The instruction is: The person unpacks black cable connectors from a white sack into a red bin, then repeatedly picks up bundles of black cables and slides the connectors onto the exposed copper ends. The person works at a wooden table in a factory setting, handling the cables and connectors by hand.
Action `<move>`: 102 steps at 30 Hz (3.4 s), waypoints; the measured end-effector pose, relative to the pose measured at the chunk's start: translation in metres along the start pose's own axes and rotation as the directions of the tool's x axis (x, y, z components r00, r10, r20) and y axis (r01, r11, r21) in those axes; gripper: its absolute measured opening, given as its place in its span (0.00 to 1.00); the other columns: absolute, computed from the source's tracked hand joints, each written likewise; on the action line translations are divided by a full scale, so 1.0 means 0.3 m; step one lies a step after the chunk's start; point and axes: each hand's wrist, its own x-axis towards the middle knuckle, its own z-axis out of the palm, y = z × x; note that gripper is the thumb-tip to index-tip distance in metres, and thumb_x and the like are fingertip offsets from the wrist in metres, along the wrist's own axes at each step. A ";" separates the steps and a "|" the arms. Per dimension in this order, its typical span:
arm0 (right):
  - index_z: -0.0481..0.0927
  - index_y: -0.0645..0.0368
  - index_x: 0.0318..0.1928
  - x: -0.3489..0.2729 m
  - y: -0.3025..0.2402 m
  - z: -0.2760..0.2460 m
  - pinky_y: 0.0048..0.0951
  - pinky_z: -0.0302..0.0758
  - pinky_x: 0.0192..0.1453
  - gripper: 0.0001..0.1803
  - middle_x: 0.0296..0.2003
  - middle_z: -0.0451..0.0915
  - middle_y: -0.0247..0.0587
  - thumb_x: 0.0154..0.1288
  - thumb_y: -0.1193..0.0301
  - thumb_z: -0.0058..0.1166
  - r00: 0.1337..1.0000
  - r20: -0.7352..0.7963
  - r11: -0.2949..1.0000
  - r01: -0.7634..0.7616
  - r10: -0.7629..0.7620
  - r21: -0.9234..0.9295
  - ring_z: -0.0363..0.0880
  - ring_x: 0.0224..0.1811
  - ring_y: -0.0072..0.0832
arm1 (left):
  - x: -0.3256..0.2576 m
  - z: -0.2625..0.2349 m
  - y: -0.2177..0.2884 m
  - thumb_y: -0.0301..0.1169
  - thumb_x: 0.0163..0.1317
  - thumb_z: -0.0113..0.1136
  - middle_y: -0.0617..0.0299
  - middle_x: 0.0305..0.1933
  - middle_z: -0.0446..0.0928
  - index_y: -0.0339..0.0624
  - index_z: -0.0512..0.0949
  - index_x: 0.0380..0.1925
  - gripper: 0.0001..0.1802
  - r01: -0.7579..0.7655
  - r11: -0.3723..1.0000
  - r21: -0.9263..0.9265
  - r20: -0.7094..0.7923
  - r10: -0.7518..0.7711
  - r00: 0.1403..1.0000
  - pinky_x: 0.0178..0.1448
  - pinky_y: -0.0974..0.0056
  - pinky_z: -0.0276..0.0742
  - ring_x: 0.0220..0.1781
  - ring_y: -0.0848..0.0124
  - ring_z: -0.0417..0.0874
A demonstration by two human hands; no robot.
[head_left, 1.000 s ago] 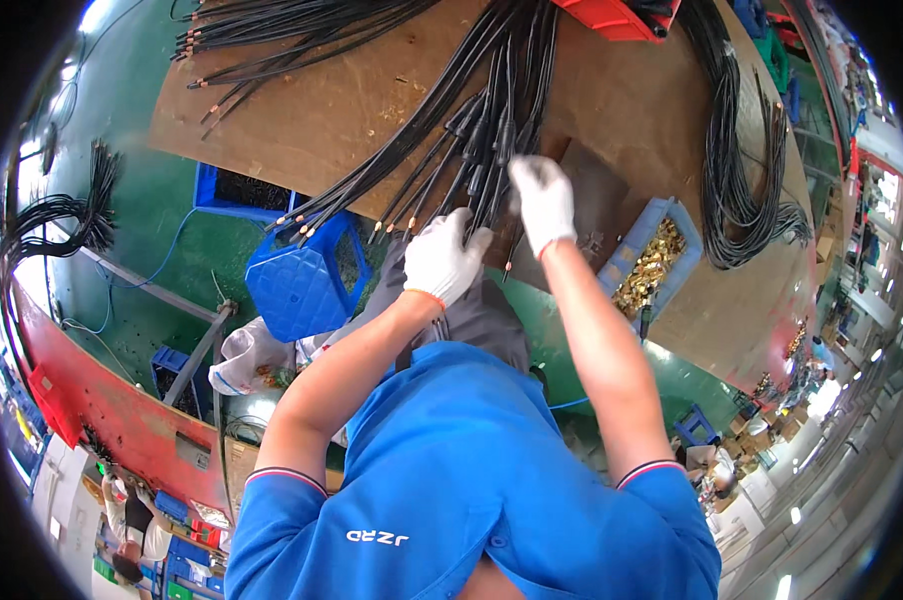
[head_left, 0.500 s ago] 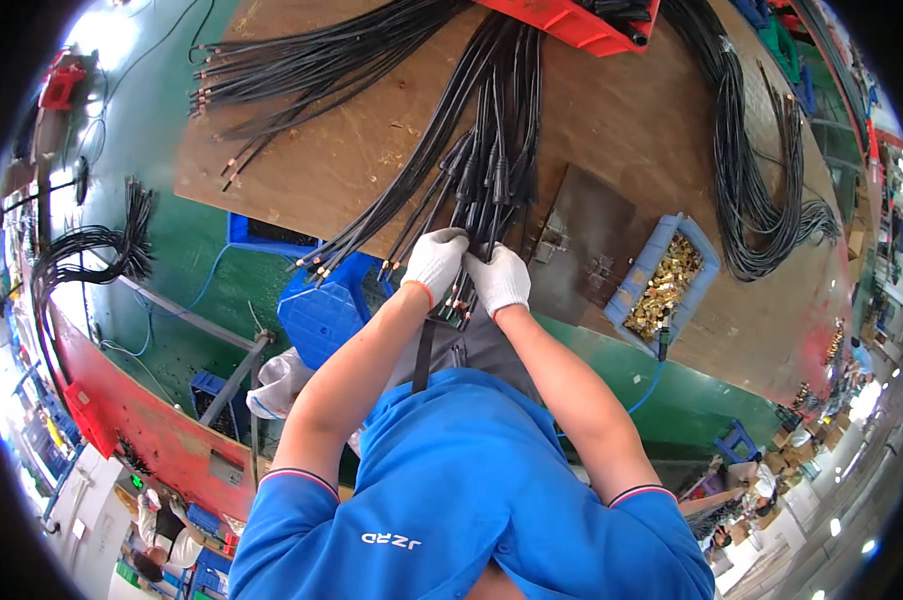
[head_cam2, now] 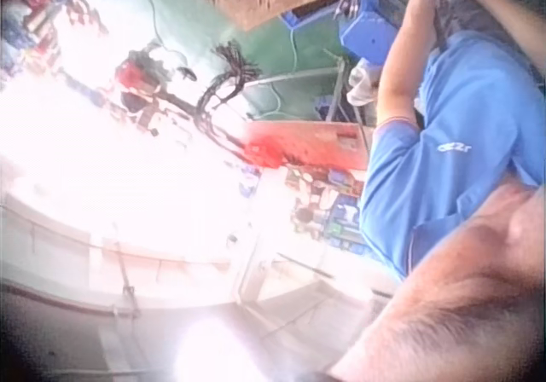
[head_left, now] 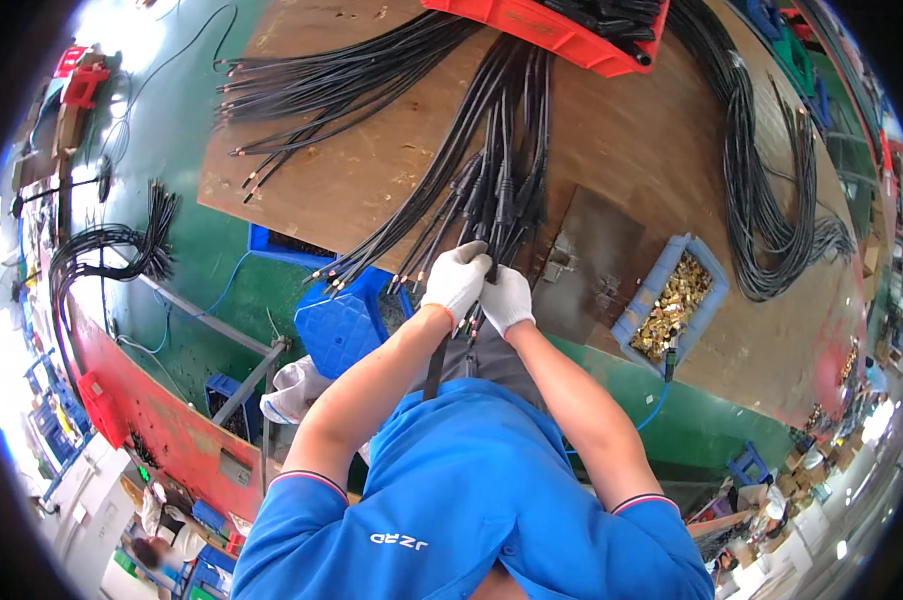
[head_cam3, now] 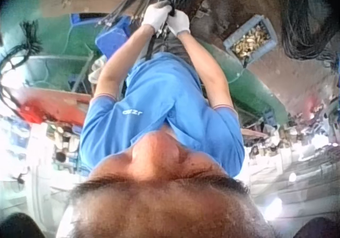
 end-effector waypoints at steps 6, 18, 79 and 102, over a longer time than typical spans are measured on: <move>0.88 0.60 0.38 0.008 -0.017 -0.040 0.54 0.81 0.47 0.27 0.36 0.86 0.63 0.63 0.45 0.62 0.996 0.077 0.998 0.042 -0.038 -0.054 0.87 0.43 0.58 | 0.009 -0.068 0.087 0.35 0.65 0.62 0.44 0.47 0.87 0.40 0.88 0.45 0.15 -0.268 0.881 0.389 -0.111 0.334 0.936 0.59 0.53 0.82 0.51 0.49 0.89; 0.89 0.54 0.49 -0.086 -0.002 -0.137 0.46 0.84 0.48 0.25 0.38 0.89 0.51 0.67 0.46 0.62 0.987 0.066 0.989 0.145 -0.144 -0.013 0.90 0.43 0.48 | 0.192 -0.282 -0.025 0.28 0.54 0.63 0.43 0.45 0.83 0.40 0.74 0.48 0.20 -0.012 0.448 0.894 -0.194 0.413 0.890 0.50 0.44 0.84 0.46 0.44 0.87; 0.72 0.55 0.67 0.913 -0.756 -1.109 0.49 0.84 0.51 0.35 0.44 0.87 0.62 0.57 0.66 0.62 0.844 0.174 0.590 0.487 -0.507 -0.643 0.89 0.44 0.52 | 0.081 -0.346 0.159 0.29 0.55 0.63 0.62 0.32 0.81 0.32 0.82 0.48 0.20 0.232 0.973 -0.016 0.210 -0.224 0.952 0.40 0.66 0.77 0.33 0.73 0.80; 0.77 0.56 0.54 -0.360 0.122 -0.352 0.27 0.73 0.62 0.30 0.46 0.77 0.27 0.52 0.73 0.79 0.950 0.287 0.733 -0.109 -0.121 0.671 0.74 0.52 0.19 | -0.013 -0.097 0.182 0.36 0.68 0.71 0.68 0.31 0.83 0.46 0.84 0.37 0.08 0.341 0.916 -0.210 0.484 -0.205 0.851 0.31 0.68 0.75 0.27 0.78 0.77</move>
